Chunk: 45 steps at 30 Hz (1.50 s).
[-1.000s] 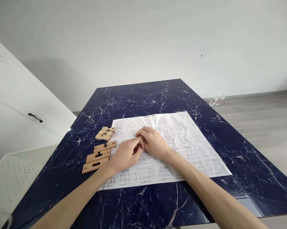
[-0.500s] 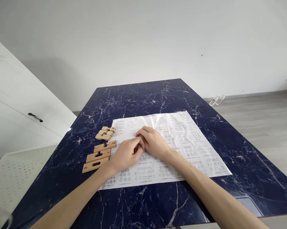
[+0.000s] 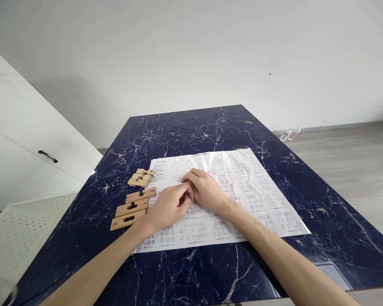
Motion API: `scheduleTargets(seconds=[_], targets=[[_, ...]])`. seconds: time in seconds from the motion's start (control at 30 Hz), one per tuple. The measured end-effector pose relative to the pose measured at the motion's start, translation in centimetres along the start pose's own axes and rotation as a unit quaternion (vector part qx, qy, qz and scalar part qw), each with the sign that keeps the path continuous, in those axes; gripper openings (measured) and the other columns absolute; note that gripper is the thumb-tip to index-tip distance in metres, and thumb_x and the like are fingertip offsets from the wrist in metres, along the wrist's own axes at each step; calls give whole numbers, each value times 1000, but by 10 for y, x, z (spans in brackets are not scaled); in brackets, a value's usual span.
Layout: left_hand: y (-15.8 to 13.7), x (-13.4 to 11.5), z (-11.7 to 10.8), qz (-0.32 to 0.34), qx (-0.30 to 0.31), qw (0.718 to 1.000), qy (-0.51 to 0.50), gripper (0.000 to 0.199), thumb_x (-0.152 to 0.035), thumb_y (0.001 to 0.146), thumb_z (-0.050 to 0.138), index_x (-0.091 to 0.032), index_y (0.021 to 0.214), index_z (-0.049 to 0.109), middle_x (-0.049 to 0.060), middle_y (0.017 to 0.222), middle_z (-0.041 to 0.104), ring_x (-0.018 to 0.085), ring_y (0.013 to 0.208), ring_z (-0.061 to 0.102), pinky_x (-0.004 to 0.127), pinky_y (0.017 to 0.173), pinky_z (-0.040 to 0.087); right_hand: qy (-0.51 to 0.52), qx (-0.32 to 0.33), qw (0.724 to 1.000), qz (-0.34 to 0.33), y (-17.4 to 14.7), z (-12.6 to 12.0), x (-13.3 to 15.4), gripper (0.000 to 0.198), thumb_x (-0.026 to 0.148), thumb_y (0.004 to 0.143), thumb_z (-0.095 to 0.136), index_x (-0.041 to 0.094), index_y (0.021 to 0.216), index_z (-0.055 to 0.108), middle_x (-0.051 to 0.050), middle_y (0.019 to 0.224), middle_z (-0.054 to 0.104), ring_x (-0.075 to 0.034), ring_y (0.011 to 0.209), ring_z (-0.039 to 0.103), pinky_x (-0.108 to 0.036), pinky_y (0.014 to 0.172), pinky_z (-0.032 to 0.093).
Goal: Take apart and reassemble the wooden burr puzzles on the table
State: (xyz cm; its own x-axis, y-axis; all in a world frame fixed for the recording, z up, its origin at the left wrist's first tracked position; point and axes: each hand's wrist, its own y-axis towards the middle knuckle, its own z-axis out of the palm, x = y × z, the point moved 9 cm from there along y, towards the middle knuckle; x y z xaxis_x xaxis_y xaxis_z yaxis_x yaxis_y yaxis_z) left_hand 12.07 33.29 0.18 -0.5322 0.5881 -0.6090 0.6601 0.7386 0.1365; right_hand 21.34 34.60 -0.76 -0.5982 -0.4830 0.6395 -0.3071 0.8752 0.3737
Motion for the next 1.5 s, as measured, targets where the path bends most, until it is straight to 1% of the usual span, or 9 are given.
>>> scheduleTargets(seconds=[0.6,0.8,1.03,1.23,1.5], targets=[[-1,0,1,2,4,1000,4,15,-10,91,50,-19,81,55,2,77,68,15,62,58,30,57,40,-3,2,1000,2,0,-1,1,26,4,96,51,24,105,66,-6,107,70,-21,90,66,-37,76,55],[-1,1,1,-6,11,1000,8,15,-12,93,49,-19,81,55,1,76,66,15,61,57,29,56,39,2,4,1000,0,0,-1,1,25,5,96,51,23,106,66,-6,107,70,-21,90,65,-36,75,55],[-1,1,2,-3,7,1000,10,14,-12,93,49,-19,83,56,1,78,67,15,63,58,29,58,41,3,1,1000,2,-1,-1,1,26,4,95,51,24,105,65,-5,106,69,-21,90,65,-36,76,54],[-2,1,2,-2,7,1000,8,14,-14,94,49,-19,83,56,1,78,67,15,62,57,29,57,40,5,2,1000,6,-1,0,0,26,4,96,52,24,106,65,-5,107,69,-21,90,65,-36,76,54],[-3,0,1,1,0,1000,25,13,-11,91,50,-19,83,56,1,78,67,15,63,58,29,59,40,6,5,1000,6,0,0,2,26,4,95,51,23,107,65,-6,106,69,-21,89,65,-37,76,54]])
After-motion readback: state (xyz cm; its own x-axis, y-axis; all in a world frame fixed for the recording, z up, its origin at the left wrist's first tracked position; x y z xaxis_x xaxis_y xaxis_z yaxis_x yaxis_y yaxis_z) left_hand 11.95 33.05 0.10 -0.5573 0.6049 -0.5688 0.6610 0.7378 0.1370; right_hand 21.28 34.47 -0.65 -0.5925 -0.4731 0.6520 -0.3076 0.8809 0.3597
